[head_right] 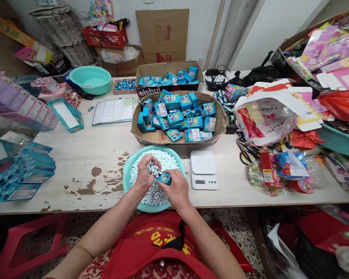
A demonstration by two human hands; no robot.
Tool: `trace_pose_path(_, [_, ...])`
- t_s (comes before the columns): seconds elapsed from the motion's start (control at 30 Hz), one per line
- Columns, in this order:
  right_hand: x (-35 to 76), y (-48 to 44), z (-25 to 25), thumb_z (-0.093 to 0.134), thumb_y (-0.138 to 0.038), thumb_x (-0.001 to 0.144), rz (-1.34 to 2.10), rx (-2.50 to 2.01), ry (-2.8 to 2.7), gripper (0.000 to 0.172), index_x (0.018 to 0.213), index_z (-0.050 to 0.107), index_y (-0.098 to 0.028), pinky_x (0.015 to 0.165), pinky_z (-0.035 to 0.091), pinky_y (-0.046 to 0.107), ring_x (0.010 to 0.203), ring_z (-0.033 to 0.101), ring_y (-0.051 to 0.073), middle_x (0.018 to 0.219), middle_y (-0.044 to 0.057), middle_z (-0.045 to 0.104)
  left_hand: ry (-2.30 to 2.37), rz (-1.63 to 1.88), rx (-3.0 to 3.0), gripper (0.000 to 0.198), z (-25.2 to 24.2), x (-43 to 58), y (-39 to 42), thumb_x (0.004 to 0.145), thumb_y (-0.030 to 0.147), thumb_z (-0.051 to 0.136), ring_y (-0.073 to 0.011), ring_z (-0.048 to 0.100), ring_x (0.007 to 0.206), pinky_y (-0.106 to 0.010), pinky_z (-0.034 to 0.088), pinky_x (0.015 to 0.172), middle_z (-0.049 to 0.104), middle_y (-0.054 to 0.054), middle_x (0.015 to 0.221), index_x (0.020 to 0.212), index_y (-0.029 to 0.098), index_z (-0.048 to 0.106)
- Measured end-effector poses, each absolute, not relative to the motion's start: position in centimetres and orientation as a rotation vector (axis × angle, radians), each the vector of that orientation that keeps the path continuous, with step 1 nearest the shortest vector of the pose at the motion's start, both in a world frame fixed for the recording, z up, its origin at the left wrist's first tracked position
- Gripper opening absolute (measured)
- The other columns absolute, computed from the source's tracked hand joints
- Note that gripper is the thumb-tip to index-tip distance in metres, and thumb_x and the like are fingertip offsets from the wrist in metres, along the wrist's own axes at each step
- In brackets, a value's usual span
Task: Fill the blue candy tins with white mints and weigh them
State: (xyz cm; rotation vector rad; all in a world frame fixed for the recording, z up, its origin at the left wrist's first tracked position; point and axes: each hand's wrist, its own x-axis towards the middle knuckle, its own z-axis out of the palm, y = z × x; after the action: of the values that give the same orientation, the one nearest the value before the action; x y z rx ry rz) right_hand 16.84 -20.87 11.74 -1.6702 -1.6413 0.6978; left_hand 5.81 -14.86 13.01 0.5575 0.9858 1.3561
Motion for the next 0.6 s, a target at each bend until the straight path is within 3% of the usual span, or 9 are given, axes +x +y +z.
trace_pose_path(0.4, [16.7,-19.8,12.9,0.069,-0.041,0.076,0.667,-1.645,-1.653,0.028,0.096,0.065,-0.022,0.079,0.047,0.039,0.091,0.06,0.027,0.092,0.008,0.066,1.066,1.345,0.582,0.027,14.4,6.2,-13.8,0.066,0.036,0.072,-0.0087,0.054,0.048,-0.023,0.044,0.052,0.055,0.003,0.059,0.067,0.016,0.054])
trace_pose_path(0.6, [17.0,-19.8,14.2,0.071,-0.04,0.074,0.599,-1.601,-1.628,0.03,0.098,0.065,-0.024,0.081,0.046,0.04,0.093,0.06,0.027,0.094,0.007,0.067,1.026,1.359,0.641,0.028,15.5,6.4,-13.7,0.071,0.038,0.069,-0.009,0.055,0.049,-0.023,0.044,0.053,0.055,0.003,0.06,0.067,0.016,0.054])
